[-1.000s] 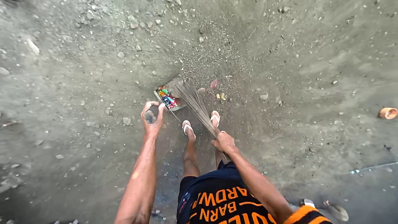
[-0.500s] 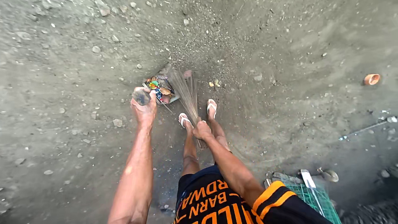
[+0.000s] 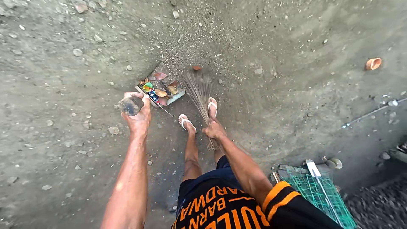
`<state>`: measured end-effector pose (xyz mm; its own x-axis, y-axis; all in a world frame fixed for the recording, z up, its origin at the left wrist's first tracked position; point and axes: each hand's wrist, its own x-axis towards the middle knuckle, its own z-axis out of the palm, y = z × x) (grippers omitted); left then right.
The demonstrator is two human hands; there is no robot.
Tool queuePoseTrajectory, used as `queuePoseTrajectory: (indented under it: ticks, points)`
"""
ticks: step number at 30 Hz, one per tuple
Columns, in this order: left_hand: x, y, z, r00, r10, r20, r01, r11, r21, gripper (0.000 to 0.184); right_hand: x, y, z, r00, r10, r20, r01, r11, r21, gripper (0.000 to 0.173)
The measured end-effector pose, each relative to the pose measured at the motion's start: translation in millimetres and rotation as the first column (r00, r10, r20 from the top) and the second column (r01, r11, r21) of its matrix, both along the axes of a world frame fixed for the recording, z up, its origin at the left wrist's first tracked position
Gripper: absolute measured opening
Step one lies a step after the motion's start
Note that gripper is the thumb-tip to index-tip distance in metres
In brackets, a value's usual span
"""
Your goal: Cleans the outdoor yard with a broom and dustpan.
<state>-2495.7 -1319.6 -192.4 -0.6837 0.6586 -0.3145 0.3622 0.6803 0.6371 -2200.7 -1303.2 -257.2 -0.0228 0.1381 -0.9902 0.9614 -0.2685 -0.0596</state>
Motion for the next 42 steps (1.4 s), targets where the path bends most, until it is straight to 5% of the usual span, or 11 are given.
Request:
queuePoseTrajectory:
  ticks: [7,10,14,16,20,25,29,33,38,42]
  points:
    - [-5,0,5,1.0,0.011,0.015,-0.012,0.999,0.052,0.027,60,2,88,0.995,-0.096,0.018,0.094,0.992,0.089,0.087]
    - [-3,4,4,1.0,0.009,0.024,-0.01,1.0,0.027,0.028,75,61,74,0.987,-0.019,0.157,-0.012,0.981,0.192,0.07]
    - [2,6,3,1.0,0.016,0.01,-0.016,1.0,0.01,0.029,66,126,-9,0.932,0.147,0.332,-0.239,0.936,0.257,0.078]
    - [2,11,2,1.0,0.022,0.004,-0.022,0.999,0.034,0.028,60,132,-22,0.902,0.278,0.332,-0.357,0.911,0.207,0.08]
    - [2,7,3,0.999,0.033,0.025,-0.034,0.999,0.038,0.027,97,92,14,0.855,0.391,0.341,-0.45,0.886,0.113,0.086]
    - [0,11,5,0.999,0.033,0.022,-0.034,0.999,0.026,0.027,137,75,70,0.831,0.348,0.435,-0.404,0.914,0.04,0.091]
    - [2,15,-1,0.999,0.036,0.009,-0.036,0.999,0.04,0.026,116,87,74,0.849,0.305,0.431,-0.383,0.918,0.104,0.09]
    - [-1,14,-6,0.999,0.046,-0.01,-0.045,0.999,0.026,0.028,48,111,17,0.905,0.304,0.298,-0.392,0.869,0.302,0.086]
    - [-5,21,-2,0.998,0.046,-0.047,-0.049,0.996,-0.068,0.033,-31,103,-53,0.783,0.591,0.196,-0.617,0.693,0.374,0.068]
    - [-9,12,-5,1.0,0.007,-0.02,-0.008,0.998,-0.058,0.037,-6,33,-14,0.744,0.66,0.105,-0.663,0.708,0.243,0.066]
